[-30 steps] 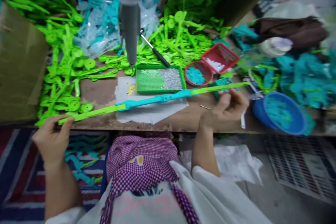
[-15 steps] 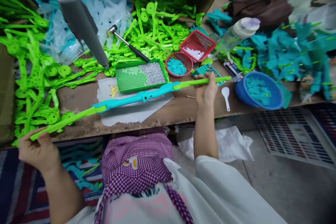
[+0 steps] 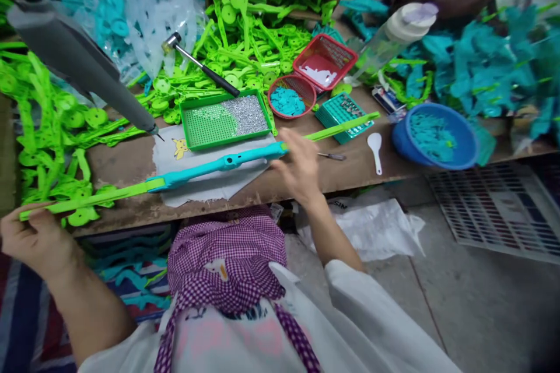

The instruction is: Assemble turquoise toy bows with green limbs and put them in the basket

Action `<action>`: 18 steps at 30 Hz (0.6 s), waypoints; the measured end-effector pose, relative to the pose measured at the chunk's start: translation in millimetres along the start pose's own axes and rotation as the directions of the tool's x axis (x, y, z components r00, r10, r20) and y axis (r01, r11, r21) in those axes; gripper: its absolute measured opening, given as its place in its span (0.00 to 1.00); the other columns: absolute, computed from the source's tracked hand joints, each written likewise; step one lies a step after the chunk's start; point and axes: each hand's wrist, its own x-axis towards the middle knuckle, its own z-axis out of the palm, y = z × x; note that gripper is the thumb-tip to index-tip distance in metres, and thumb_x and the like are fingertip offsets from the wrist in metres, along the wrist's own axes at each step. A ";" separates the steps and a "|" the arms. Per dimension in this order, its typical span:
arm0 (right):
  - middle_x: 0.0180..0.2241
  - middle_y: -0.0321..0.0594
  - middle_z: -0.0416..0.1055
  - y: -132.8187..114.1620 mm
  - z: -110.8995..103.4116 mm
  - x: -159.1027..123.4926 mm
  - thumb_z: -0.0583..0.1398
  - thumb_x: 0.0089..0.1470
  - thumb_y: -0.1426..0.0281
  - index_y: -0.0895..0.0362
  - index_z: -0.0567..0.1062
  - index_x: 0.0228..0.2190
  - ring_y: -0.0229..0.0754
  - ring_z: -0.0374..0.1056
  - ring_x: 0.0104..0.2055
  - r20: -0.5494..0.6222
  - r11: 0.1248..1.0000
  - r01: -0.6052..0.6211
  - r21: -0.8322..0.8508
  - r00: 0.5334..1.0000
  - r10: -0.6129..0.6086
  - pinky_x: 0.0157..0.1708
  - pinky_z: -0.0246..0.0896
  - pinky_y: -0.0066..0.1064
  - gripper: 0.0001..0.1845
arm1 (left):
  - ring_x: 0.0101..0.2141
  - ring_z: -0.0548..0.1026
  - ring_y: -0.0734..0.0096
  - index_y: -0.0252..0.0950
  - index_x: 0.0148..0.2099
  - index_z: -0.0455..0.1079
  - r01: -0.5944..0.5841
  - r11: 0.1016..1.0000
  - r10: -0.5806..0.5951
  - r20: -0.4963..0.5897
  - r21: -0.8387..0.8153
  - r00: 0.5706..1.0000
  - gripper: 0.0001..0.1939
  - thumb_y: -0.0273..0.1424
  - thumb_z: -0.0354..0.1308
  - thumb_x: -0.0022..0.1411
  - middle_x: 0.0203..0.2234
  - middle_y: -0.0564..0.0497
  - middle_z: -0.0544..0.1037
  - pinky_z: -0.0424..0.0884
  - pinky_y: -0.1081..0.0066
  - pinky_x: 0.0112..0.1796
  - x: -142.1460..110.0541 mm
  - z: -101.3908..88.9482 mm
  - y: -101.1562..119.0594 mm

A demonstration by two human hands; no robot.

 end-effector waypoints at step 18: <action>0.40 0.42 0.80 -16.9 23.0 39.7 0.49 0.66 0.56 0.52 0.77 0.43 0.46 0.73 0.41 0.389 0.967 0.253 0.032 0.888 -0.245 0.48 0.51 0.43 0.21 | 0.41 0.78 0.55 0.36 0.48 0.74 -0.604 0.796 0.488 0.612 -0.021 0.622 0.21 0.42 0.47 0.67 0.40 0.39 0.81 0.67 0.60 0.45 -19.7 72.9 116.4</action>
